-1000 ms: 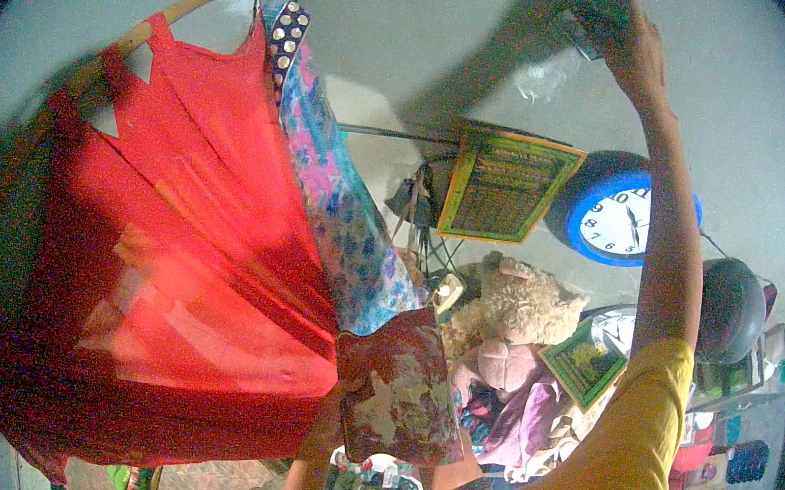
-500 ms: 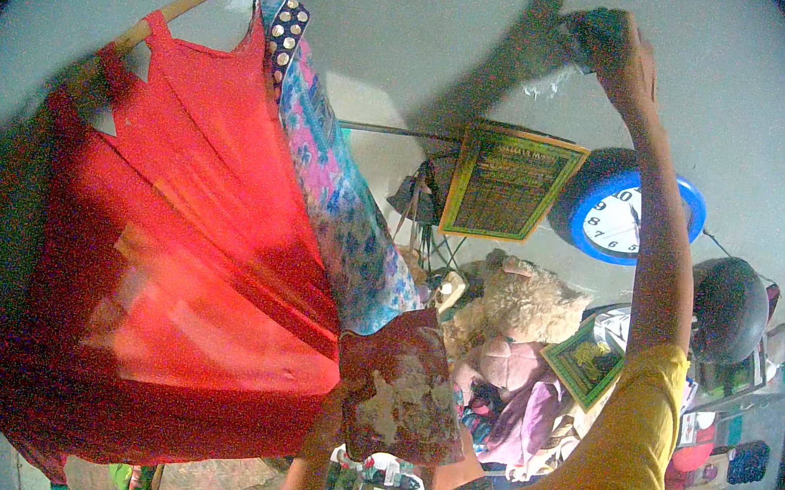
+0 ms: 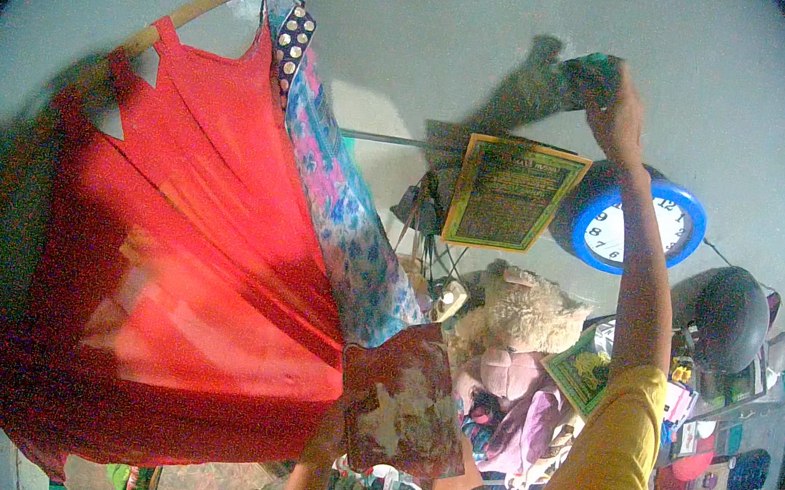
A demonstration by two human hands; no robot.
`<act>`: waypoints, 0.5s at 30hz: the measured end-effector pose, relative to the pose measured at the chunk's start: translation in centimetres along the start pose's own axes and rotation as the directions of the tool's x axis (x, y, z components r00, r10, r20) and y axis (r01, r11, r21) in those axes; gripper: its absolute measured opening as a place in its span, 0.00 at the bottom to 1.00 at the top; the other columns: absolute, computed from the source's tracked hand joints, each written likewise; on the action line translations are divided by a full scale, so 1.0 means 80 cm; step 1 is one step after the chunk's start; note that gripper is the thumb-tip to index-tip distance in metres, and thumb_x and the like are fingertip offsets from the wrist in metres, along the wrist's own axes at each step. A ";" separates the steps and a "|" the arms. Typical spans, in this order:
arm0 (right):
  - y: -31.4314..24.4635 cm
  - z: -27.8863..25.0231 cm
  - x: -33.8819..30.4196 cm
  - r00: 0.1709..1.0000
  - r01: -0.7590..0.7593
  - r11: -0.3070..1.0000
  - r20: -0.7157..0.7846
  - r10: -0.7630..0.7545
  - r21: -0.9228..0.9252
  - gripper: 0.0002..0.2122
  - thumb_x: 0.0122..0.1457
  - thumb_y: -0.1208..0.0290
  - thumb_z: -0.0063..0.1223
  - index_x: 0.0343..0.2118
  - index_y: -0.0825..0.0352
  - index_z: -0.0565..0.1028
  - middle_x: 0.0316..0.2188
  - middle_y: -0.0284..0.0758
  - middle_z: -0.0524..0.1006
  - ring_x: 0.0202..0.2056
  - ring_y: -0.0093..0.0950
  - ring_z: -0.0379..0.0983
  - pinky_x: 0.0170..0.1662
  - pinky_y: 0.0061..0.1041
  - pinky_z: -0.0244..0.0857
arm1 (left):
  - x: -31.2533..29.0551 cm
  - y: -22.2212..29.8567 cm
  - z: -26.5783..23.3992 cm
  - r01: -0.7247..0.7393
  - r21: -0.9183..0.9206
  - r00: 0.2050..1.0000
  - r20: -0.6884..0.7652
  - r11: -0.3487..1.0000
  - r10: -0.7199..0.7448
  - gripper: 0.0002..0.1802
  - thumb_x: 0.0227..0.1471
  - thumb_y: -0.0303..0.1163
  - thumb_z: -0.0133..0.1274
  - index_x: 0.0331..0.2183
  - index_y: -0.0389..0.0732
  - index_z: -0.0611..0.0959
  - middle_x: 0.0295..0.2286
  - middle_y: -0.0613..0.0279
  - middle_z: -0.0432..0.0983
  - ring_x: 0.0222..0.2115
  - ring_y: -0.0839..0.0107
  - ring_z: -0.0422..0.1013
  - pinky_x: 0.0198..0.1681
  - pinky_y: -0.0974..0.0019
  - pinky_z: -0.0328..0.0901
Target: The person applies white plaster to a wall using a putty knife, scooping material from a handheld hawk.
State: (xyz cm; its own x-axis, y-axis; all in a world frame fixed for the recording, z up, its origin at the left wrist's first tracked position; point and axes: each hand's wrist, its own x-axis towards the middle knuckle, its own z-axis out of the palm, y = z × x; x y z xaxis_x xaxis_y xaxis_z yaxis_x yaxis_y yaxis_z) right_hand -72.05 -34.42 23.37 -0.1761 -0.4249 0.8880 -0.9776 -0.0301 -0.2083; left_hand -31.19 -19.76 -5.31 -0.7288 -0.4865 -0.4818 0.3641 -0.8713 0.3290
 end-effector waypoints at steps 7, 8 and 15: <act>-0.004 0.017 0.023 0.936 0.353 0.915 0.076 -0.345 -0.193 0.16 0.48 0.73 0.52 0.41 0.66 0.63 0.34 0.44 0.70 0.36 0.44 0.65 0.38 0.37 0.60 | 0.009 -0.008 0.005 -0.052 0.051 0.999 -0.002 0.997 0.052 0.17 0.48 0.37 0.44 0.39 0.39 0.72 0.35 0.59 0.73 0.33 0.65 0.71 0.40 0.62 0.65; -0.017 0.011 0.030 0.937 0.346 0.922 0.004 -0.350 -0.175 0.15 0.49 0.73 0.52 0.40 0.66 0.64 0.32 0.43 0.70 0.36 0.44 0.64 0.38 0.37 0.59 | 0.008 -0.008 0.005 -0.054 0.045 0.998 -0.021 0.998 0.055 0.17 0.48 0.37 0.44 0.40 0.39 0.72 0.35 0.58 0.73 0.34 0.65 0.70 0.40 0.62 0.65; -0.026 -0.016 0.031 0.971 0.206 0.970 -0.093 -0.219 -0.126 0.16 0.48 0.72 0.53 0.40 0.65 0.64 0.33 0.42 0.73 0.35 0.42 0.70 0.35 0.33 0.65 | -0.005 -0.001 0.021 -0.014 0.108 0.993 -0.119 0.994 0.026 0.17 0.49 0.37 0.42 0.40 0.38 0.72 0.36 0.58 0.72 0.35 0.65 0.70 0.42 0.61 0.64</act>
State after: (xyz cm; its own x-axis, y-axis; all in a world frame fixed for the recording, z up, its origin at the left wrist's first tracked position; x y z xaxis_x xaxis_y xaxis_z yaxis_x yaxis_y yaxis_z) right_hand -70.59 -34.27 26.52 0.0320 -0.3222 0.9461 -0.9995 -0.0027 0.0329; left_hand -31.92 -19.43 -3.80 -0.6447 -0.5135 -0.5663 0.3093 -0.8526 0.4212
